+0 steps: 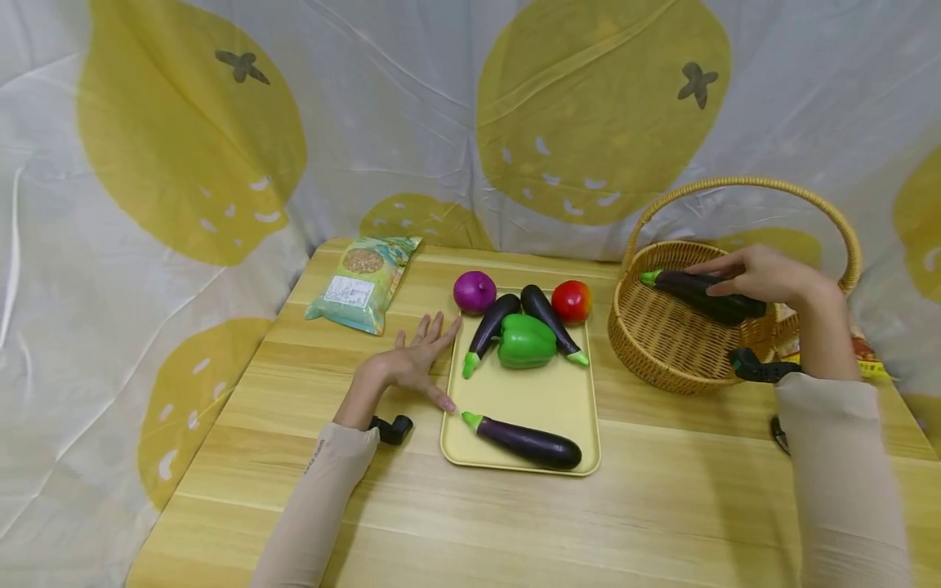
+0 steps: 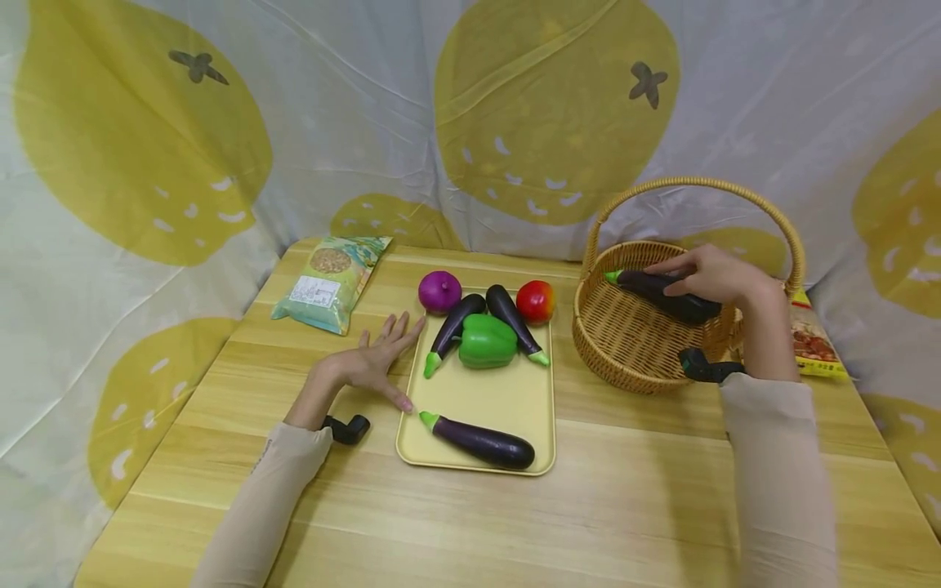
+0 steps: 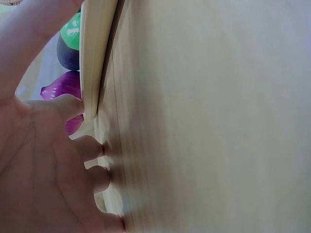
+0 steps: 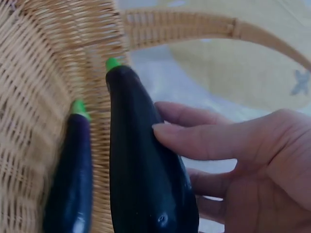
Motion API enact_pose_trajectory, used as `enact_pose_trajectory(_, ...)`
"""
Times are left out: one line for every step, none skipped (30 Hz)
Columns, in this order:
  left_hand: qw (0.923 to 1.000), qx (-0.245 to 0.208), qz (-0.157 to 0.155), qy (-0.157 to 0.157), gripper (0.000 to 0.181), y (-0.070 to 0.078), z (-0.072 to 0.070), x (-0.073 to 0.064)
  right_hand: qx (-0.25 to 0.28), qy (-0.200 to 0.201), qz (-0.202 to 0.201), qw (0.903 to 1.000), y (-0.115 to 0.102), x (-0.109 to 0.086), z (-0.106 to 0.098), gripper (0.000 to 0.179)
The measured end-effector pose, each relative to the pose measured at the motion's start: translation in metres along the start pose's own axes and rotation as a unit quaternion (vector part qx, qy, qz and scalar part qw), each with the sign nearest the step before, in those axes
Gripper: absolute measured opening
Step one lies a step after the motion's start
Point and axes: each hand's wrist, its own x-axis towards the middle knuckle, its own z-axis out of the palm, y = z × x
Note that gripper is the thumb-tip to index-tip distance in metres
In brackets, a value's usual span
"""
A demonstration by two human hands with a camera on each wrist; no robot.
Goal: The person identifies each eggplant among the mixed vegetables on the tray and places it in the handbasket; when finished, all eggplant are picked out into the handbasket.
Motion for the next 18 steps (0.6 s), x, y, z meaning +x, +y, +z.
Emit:
enact_pose_trajectory(1.0000, -0.001, 0.001, 0.000, 0.145, 0.000, 0.000, 0.000, -0.003, -0.003, -0.002, 1.0000, 0.001, 0.003, 0.002, 0.048)
enact_pose_trajectory(1.0000, -0.001, 0.001, -0.001, 0.145, 0.000, 0.000, 0.000, -0.009, -0.005, -0.003, 0.9999, 0.002, 0.007, 0.003, 0.048)
enact_pose_trajectory(1.0000, -0.001, 0.001, -0.001, 0.144, 0.000, 0.001, 0.000, -0.016, -0.006, -0.005, 0.9998, 0.004, 0.010, 0.005, 0.047)
enact_pose_trajectory(1.0000, -0.001, 0.000, -0.001, 0.144, 0.000, 0.001, 0.000, -0.017, -0.008, -0.006, 0.9998, 0.005, 0.014, 0.006, 0.047)
enact_pose_trajectory(1.0000, -0.002, 0.000, -0.001, 0.144, 0.000, 0.001, 0.000, -0.019, -0.011, -0.009, 0.9997, 0.007, 0.017, 0.007, 0.046)
enact_pose_trajectory(1.0000, -0.003, 0.001, -0.001, 0.144, 0.000, 0.001, 0.000, -0.021, -0.014, -0.013, 0.9996, 0.009, 0.019, 0.009, 0.046)
enact_pose_trajectory(1.0000, -0.004, 0.001, -0.002, 0.144, 0.000, 0.001, 0.000, -0.022, -0.019, -0.014, 0.9995, 0.011, 0.022, 0.010, 0.046)
enact_pose_trajectory(1.0000, -0.004, 0.000, -0.004, 0.144, 0.001, 0.001, -0.001, -0.019, -0.023, -0.013, 0.9995, 0.013, 0.024, 0.011, 0.046)
enact_pose_trajectory(1.0000, -0.004, 0.000, -0.004, 0.144, 0.001, 0.001, -0.001, -0.017, -0.026, -0.011, 0.9994, 0.015, 0.025, 0.011, 0.045)
enact_pose_trajectory(1.0000, -0.004, 0.001, -0.004, 0.144, 0.000, 0.001, -0.001, -0.014, -0.030, -0.010, 0.9994, 0.017, 0.027, 0.012, 0.045)
enact_pose_trajectory(1.0000, -0.003, 0.001, -0.004, 0.144, 0.000, 0.001, -0.001, -0.015, -0.032, -0.011, 0.9993, 0.018, 0.028, 0.013, 0.045)
enact_pose_trajectory(1.0000, -0.002, 0.001, -0.004, 0.144, 0.000, 0.001, -0.001, -0.014, -0.033, -0.010, 0.9993, 0.020, 0.029, 0.013, 0.045)
enact_pose_trajectory(1.0000, -0.001, 0.001, -0.003, 0.144, 0.000, 0.001, 0.000, -0.013, -0.033, -0.010, 0.9993, 0.021, 0.030, 0.014, 0.045)
enact_pose_trajectory(1.0000, -0.001, 0.002, -0.001, 0.144, 0.000, 0.001, 0.000, -0.013, -0.032, -0.010, 0.9993, 0.022, 0.031, 0.015, 0.044)
enact_pose_trajectory(1.0000, -0.001, 0.003, 0.001, 0.144, 0.000, 0.001, 0.000, -0.013, -0.032, -0.009, 0.9993, 0.023, 0.032, 0.015, 0.044)
enact_pose_trajectory(1.0000, -0.003, 0.003, 0.002, 0.144, 0.000, 0.001, 0.000, -0.011, -0.033, -0.007, 0.9994, 0.024, 0.033, 0.016, 0.044)
enact_pose_trajectory(1.0000, -0.003, 0.004, 0.003, 0.144, 0.000, 0.001, 0.000, -0.010, -0.033, -0.008, 0.9994, 0.025, 0.034, 0.017, 0.044)
enact_pose_trajectory(1.0000, -0.004, 0.005, 0.003, 0.144, 0.000, 0.001, 0.000, -0.008, -0.033, -0.008, 0.9994, 0.025, 0.035, 0.018, 0.044)
